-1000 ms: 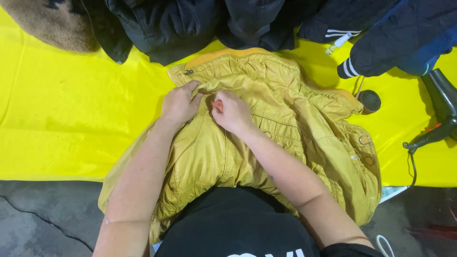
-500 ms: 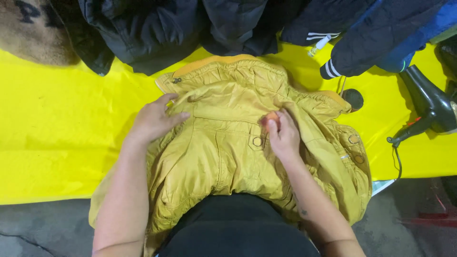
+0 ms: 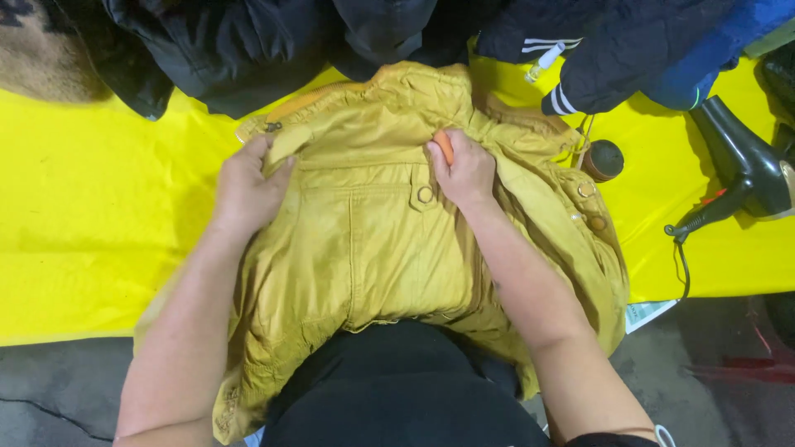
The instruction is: The person cleans a yellow jacket laid out on a yellow surface. They use a hairdryer to blow air onto the fabric, then scrub the jacket with a sponge. They also spray a liquid from a bottle onto the jacket and continue scrubbing with the sponge.
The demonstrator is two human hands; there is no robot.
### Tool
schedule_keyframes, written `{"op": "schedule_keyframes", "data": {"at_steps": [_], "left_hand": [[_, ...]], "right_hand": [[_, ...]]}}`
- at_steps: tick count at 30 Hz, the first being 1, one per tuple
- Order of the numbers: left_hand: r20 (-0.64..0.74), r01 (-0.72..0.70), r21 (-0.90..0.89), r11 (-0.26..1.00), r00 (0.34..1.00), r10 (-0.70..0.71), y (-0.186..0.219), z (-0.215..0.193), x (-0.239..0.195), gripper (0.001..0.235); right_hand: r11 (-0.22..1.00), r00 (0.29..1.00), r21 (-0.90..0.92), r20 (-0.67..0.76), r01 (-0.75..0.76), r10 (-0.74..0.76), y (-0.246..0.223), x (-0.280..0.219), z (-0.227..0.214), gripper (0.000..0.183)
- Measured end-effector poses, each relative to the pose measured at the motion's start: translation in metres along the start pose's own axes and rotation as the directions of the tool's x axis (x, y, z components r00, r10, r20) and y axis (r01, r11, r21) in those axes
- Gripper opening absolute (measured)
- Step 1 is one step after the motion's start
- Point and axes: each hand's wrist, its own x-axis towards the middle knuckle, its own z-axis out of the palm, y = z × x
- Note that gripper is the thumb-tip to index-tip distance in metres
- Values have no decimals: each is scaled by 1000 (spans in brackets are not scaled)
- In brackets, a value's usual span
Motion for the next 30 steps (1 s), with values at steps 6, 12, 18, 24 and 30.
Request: {"op": "schedule_keyframes", "data": {"at_steps": [6, 12, 18, 24, 30], "left_hand": [[-56, -15, 424, 906, 998, 43, -25, 1, 28, 38], [71, -158, 572, 805, 987, 144, 67, 10, -1, 59], [423, -511, 226, 830, 819, 389, 97, 91, -3, 43], [476, -433, 278, 857, 837, 269, 71, 134, 21, 53], [531, -337, 196, 921, 826, 189, 74, 119, 35, 101]], "right_hand": [[992, 999, 122, -1, -32, 33, 3, 15, 3, 29], [978, 994, 180, 42, -104, 98, 7, 17, -2, 29], [945, 971, 249, 159, -212, 176, 2, 13, -13, 30], [928, 964, 277, 163, -249, 210, 6, 11, -10, 31], [925, 955, 318, 271, -210, 123, -31, 39, -29, 27]]}}
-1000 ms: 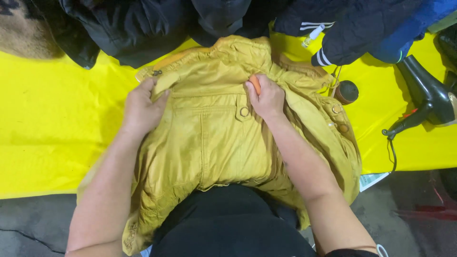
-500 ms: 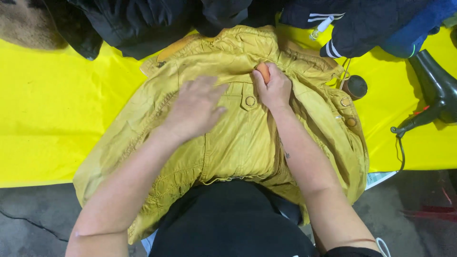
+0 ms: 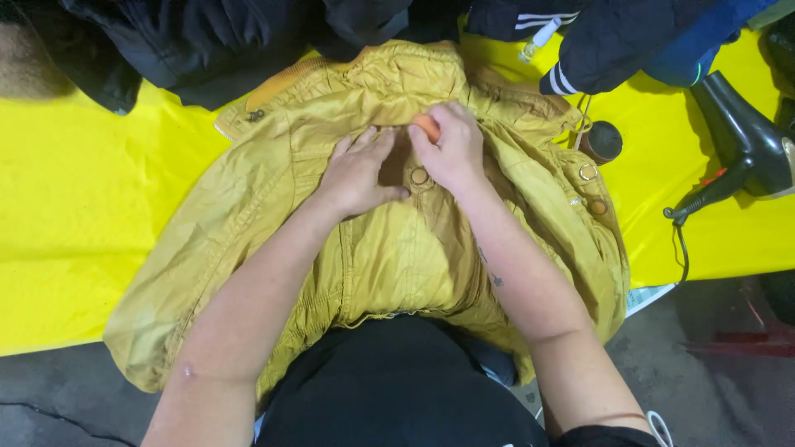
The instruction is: The person cleans a yellow jacket laid out on a yellow surface. They use a hairdryer to blow air onto the fabric, then scrub the jacket with a sponge. They also spray a liquid from a bottle onto the jacket and continue scrubbing with the sponge.
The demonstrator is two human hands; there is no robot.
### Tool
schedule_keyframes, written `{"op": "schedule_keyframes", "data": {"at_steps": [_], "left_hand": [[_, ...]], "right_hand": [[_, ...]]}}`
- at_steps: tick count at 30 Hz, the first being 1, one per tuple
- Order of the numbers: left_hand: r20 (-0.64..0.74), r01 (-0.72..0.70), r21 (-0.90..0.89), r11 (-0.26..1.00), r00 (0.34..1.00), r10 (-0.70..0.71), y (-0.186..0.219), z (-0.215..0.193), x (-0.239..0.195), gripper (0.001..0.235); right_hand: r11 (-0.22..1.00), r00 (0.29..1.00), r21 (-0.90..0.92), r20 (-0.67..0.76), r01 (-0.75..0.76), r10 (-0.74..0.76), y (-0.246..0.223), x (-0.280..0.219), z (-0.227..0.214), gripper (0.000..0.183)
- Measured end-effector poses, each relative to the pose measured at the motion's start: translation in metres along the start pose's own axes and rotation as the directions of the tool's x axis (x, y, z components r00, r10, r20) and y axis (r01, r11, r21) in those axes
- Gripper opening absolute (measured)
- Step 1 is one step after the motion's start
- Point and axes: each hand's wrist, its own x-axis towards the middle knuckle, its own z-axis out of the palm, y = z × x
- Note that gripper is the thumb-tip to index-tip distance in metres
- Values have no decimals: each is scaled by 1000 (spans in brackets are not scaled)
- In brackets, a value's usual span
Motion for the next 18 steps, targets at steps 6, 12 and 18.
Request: {"op": "schedule_keyframes", "data": {"at_steps": [6, 12, 18], "left_hand": [[-22, -8, -72, 997, 1000, 6, 2, -3, -7, 132], [-28, -18, 65, 998, 999, 20, -4, 12, -3, 93], [50, 28, 45, 999, 998, -30, 9, -7, -5, 85]], "right_hand": [[989, 976, 45, 171, -141, 132, 4, -18, 26, 17], [999, 992, -33, 122, -39, 43, -1, -36, 27, 11], [998, 934, -7, 354, -56, 55, -23, -41, -12, 11]]}}
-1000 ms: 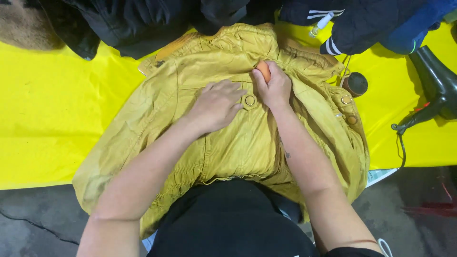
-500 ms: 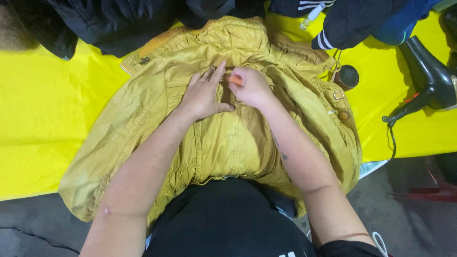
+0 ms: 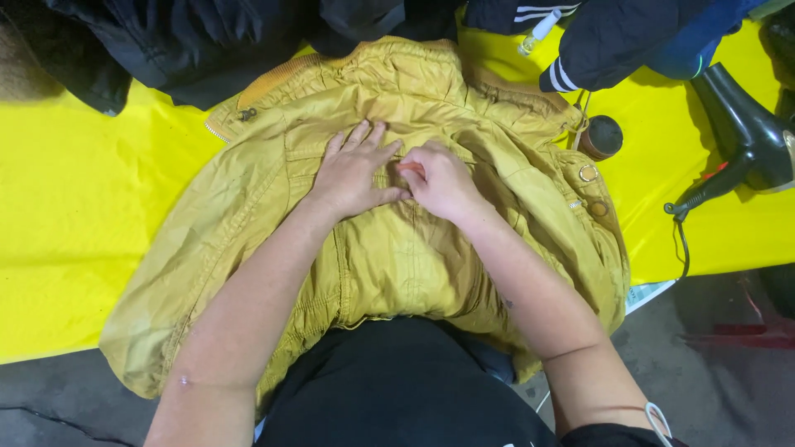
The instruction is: The person cleans a yellow jacket laid out on a yellow surface. They use a hairdryer to blow air onto the fabric, then scrub the jacket with a sponge. They also spray a liquid from a bottle onto the jacket and continue scrubbing with the sponge.
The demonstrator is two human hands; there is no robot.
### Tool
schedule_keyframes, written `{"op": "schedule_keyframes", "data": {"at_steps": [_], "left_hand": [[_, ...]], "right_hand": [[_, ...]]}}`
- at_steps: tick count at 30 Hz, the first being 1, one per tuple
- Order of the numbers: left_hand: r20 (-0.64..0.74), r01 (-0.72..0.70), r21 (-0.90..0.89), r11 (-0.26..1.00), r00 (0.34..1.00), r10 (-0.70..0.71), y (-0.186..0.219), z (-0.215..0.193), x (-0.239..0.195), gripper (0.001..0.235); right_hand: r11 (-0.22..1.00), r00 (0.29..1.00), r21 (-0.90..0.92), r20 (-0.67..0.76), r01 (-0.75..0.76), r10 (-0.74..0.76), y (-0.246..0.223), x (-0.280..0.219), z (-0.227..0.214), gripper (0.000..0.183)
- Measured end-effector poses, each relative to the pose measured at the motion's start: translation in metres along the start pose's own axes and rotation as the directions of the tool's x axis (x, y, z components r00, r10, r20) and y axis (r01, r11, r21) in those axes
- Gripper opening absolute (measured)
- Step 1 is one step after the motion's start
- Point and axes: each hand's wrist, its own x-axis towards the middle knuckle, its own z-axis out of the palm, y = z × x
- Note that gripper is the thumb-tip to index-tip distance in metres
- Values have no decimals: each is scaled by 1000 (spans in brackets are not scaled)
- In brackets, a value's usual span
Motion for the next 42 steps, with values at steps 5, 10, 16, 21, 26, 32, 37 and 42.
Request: {"op": "schedule_keyframes", "data": {"at_steps": [5, 10, 16, 21, 26, 32, 37, 42], "left_hand": [[23, 1, -8, 1000, 1000, -1, -7, 3, 1, 96], [31, 19, -20, 1000, 999, -18, -5, 1, -2, 99], [31, 30, -4, 1000, 999, -30, -5, 1, 1, 101], [29, 21, -16, 1000, 999, -20, -5, 2, 0, 101], [30, 17, -18, 1000, 999, -17, -6, 2, -3, 99], [43, 50, -57, 997, 998, -47, -2, -2, -4, 94], [10, 40, 9, 999, 999, -40, -3, 7, -2, 87], [-11, 14, 26, 1000, 1000, -13, -4, 9, -4, 89]], "right_hand": [[995, 987, 21, 128, 94, -96, -11, 6, -21, 4], [709, 948, 641, 100, -295, 304, -20, 21, -24, 13], [996, 986, 4, -144, -89, 88, 26, 17, 27, 22], [996, 994, -56, -77, -76, 72, 20, 3, 22, 17], [998, 998, -17, 24, -65, 65, -4, -5, -1, 13], [801, 965, 539, 171, -259, 197, -20, 0, -23, 17], [992, 983, 79, -148, -101, 112, -1, -16, 25, 27], [997, 993, 55, -101, -47, 52, 13, -15, 28, 22]]}}
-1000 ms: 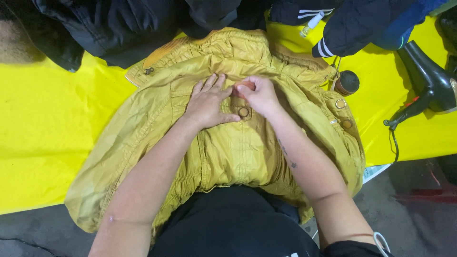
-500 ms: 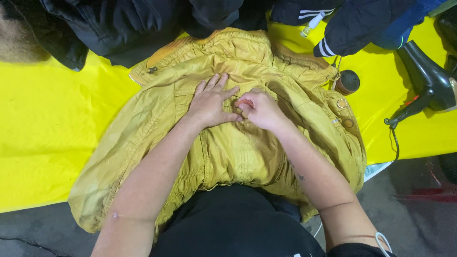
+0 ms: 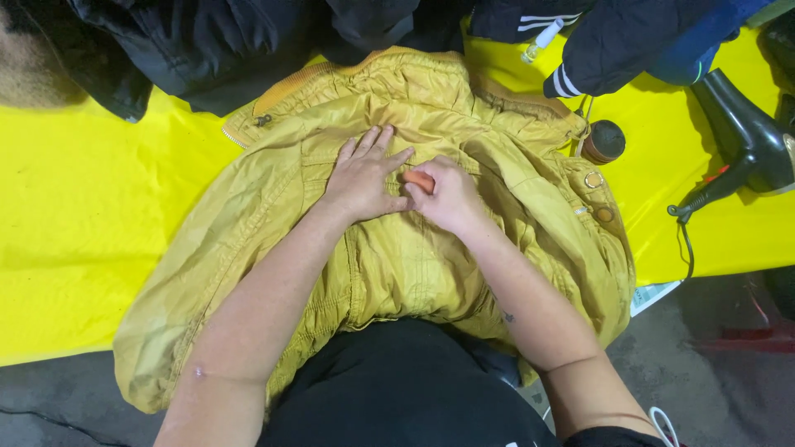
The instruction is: The person cleans a yellow jacket laid out on a yellow surface. They use a hairdryer to blow air onto the fabric, then scrub the jacket with a sponge. They also spray a liquid from a bottle onto the jacket and continue scrubbing with the sponge.
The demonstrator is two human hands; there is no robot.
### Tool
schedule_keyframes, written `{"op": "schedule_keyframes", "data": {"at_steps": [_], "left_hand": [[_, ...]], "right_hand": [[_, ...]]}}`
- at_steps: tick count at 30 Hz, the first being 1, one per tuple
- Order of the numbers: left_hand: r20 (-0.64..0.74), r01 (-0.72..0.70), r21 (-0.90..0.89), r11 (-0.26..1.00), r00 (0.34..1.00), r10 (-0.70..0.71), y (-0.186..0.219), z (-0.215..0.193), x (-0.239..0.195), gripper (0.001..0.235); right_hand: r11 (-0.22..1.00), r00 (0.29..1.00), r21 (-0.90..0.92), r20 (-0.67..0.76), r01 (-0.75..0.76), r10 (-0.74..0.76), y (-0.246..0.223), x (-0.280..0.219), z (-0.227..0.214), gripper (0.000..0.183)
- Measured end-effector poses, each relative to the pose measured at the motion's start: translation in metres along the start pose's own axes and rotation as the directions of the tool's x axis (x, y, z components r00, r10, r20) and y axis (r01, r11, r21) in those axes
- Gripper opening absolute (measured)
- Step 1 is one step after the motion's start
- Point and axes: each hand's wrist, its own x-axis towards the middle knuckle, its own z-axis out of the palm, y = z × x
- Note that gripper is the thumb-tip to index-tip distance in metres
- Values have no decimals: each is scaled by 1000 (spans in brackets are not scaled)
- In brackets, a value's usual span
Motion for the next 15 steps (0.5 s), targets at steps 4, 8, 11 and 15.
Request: {"op": "schedule_keyframes", "data": {"at_steps": [4, 8, 11, 15], "left_hand": [[28, 20, 7, 1000, 999, -21, 6, -5, 0, 90], [21, 27, -11, 1000, 999, -27, 7, -5, 1, 95], [11, 28, -7, 1000, 1000, -28, 10, -5, 1, 92], [-15, 17, 17, 1000, 1000, -17, 7, -2, 3, 92]], "right_hand": [[984, 998, 173, 44, 42, -51, -7, 2, -18, 17], [920, 995, 385, 27, 77, -95, 11, 5, -13, 16], [888, 976, 449, -134, -95, 172, 9, 9, -3, 12], [1000, 965, 10, -262, 24, -21, 12, 9, 27, 12]]}}
